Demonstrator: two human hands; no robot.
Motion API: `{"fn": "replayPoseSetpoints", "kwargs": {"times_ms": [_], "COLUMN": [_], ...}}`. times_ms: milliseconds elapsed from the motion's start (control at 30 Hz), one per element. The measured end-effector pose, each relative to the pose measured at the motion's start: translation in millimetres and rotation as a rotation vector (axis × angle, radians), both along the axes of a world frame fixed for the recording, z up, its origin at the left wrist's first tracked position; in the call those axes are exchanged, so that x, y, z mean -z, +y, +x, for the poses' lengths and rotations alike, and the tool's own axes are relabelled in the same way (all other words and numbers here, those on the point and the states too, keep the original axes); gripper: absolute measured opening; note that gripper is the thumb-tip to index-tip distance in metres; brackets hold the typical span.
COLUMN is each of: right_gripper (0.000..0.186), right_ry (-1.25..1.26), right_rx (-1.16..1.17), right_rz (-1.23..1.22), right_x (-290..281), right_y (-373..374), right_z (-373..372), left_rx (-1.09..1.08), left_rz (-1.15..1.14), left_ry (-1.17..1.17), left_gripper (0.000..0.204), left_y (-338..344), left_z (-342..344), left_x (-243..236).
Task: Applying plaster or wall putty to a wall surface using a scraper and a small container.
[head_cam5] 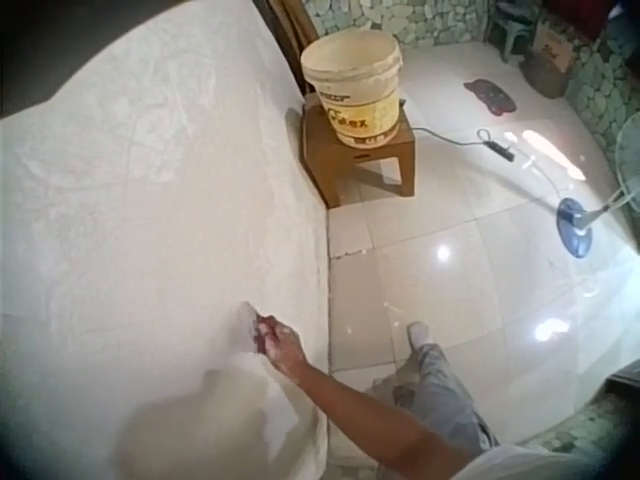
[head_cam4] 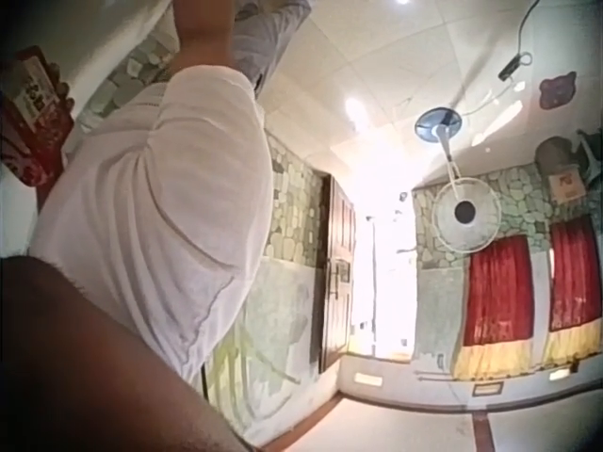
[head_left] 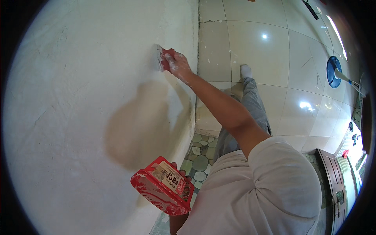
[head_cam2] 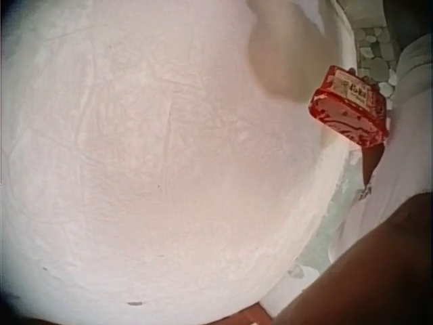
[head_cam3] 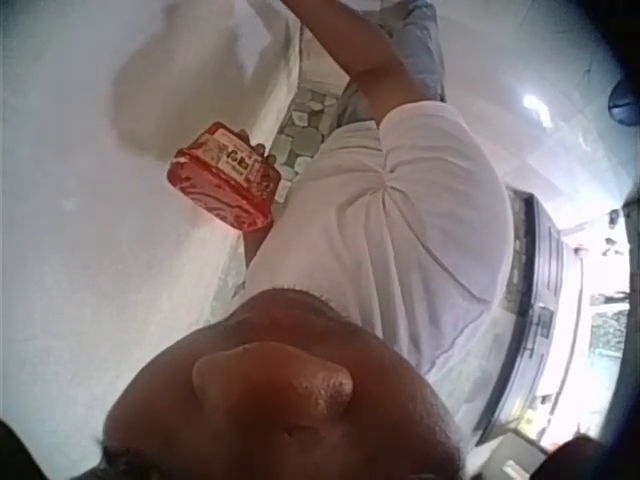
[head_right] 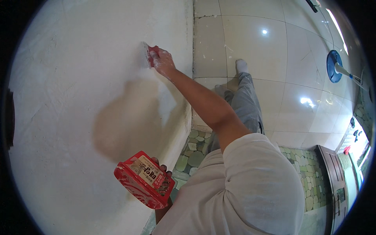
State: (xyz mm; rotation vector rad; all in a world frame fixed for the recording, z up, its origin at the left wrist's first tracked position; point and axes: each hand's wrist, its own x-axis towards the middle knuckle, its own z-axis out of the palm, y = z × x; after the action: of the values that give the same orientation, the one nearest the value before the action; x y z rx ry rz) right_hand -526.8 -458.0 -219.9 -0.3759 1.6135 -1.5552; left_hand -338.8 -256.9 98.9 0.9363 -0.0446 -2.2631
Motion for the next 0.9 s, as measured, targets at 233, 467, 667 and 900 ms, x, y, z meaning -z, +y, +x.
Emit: {"fn": "replayPoseSetpoints", "kwargs": {"times_ms": [233,467,667,900], "right_gripper": [0.026,0.029,0.03,0.032], "right_ry": [0.007,0.175,0.102,-0.717], "right_rx": [0.124,-0.013,-0.095,0.176], "right_rz": [0.18,0.179,-0.091,-0.302], "right_x": [43.7,5.7,-40.2,-12.4], "right_y": [16.6,-22.1,36.8,85.1], "right_z": [7.8,63.3,64.6,31.4], "left_rx": [-0.02,0.045,0.099,0.15], "left_rz": [-0.037,0.013,0.028,0.018], "left_ry": [0.069,0.061,0.073,0.089], "left_gripper": [0.083,0.076,0.068,0.064], "left_y": [-4.1,-6.7,-9.8,-17.3], "left_z": [-24.5,-19.2,-14.1,9.8], "left_x": [1.4,-0.9,-3.4,14.2]}}
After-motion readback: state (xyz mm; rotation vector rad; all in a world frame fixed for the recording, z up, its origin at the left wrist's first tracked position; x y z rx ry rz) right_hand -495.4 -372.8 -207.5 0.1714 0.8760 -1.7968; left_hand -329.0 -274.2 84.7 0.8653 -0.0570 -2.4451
